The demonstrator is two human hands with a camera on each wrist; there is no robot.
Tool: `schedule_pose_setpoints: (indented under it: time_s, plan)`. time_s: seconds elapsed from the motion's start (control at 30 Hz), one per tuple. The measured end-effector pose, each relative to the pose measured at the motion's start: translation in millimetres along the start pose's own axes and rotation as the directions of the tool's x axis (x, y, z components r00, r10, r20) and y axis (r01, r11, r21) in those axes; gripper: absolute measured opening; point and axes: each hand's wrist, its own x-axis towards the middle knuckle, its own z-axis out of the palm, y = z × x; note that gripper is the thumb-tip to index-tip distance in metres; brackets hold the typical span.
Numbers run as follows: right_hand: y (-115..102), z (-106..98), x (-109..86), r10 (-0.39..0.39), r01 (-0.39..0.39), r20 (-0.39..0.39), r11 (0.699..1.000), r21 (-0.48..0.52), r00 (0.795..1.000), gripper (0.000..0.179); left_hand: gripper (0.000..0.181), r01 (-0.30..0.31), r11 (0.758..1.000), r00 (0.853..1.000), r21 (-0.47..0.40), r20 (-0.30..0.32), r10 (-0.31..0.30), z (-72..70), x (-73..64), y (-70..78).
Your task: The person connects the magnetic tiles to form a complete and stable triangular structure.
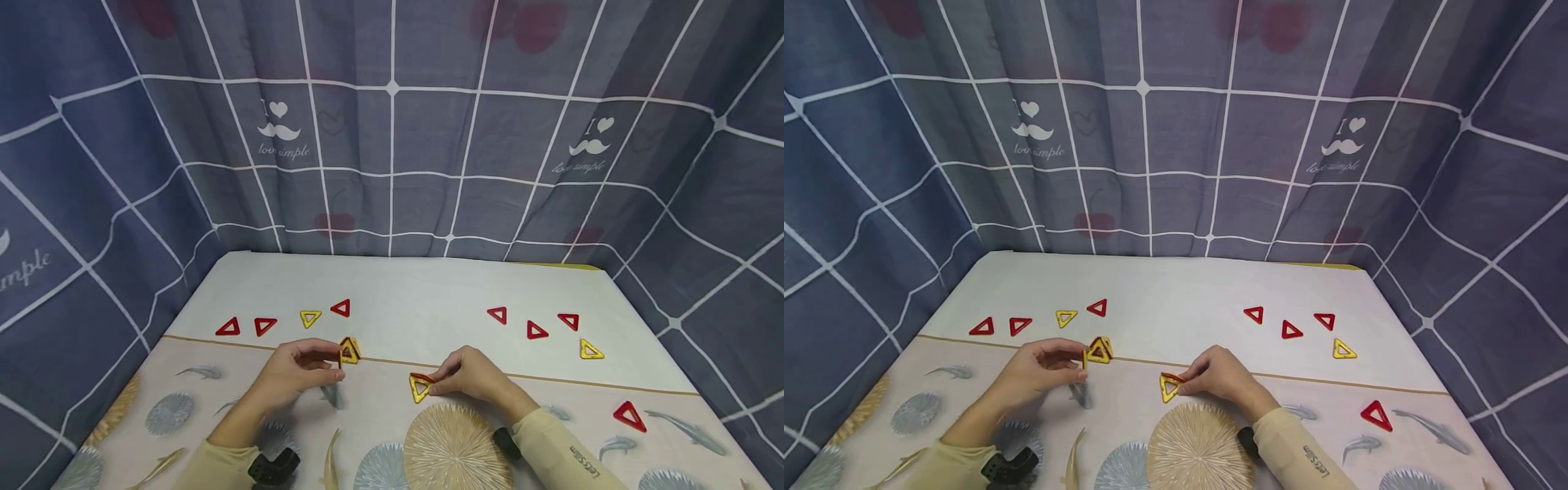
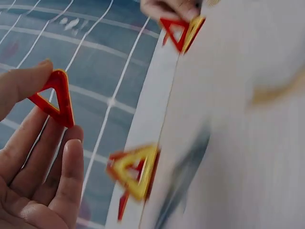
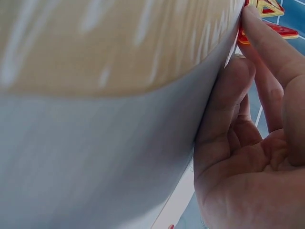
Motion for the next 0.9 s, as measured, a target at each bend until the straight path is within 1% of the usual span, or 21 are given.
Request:
schedule_pose_setpoints:
  time_s: [0.07, 0.13, 0.3, 0.4, 0.5, 0.57, 0.67, 0.77, 0.9]
  plan:
    - [0.4, 0.3, 1.1, 0.000, 0.000, 0.001, 1.000, -0.002, 1.000, 0.017, 0.048, 0.000, 1.000, 1.000, 0.013, 0.022, 0.000, 12.4, 3.5, 0.8]
    - [1.0, 0.7, 2.0, -0.001, 0.001, 0.001, 1.000, -0.002, 1.000, 0.017, 0.045, -0.014, 0.999, 0.999, 0.033, 0.047, 0.012, 25.6, 7.8, 2.2]
    - [0.8, 0.9, 2.8, 0.005, -0.005, -0.001, 1.000, -0.004, 1.000, 0.016, 0.037, -0.045, 0.989, 0.996, 0.138, 0.082, 0.034, 59.0, 21.8, 3.0]
    - [-0.4, 0.9, 3.0, 0.005, -0.005, 0.007, 1.000, -0.007, 1.000, 0.016, 0.034, -0.060, 0.975, 0.995, 0.215, 0.090, 0.042, 75.7, 29.6, -0.1]
    - [-1.0, 0.8, 3.4, 0.003, -0.003, 0.015, 1.000, -0.011, 1.000, 0.017, 0.030, -0.073, 0.953, 0.995, 0.293, 0.092, 0.048, 89.5, 35.3, -3.5]
    - [-1.1, 0.7, 3.5, 0.003, -0.003, 0.017, 1.000, -0.014, 1.000, 0.017, 0.029, -0.081, 0.938, 0.994, 0.337, 0.092, 0.053, 97.2, 37.8, -5.1]
    - [-0.7, 0.4, 3.7, 0.001, -0.001, 0.017, 1.000, -0.014, 1.000, 0.017, 0.027, -0.089, 0.923, 0.994, 0.375, 0.088, 0.060, 106.3, 40.6, -6.7]
    - [0.1, -0.1, 3.4, -0.004, 0.005, 0.017, 1.000, -0.014, 1.000, 0.016, 0.027, -0.085, 0.916, 0.996, 0.392, 0.071, 0.061, 112.5, 42.2, -7.0]
    - [0.5, -0.8, 3.0, -0.009, 0.009, 0.021, 1.000, -0.014, 1.000, 0.015, 0.027, -0.088, 0.914, 0.996, 0.397, 0.053, 0.073, 117.4, 43.7, -6.6]
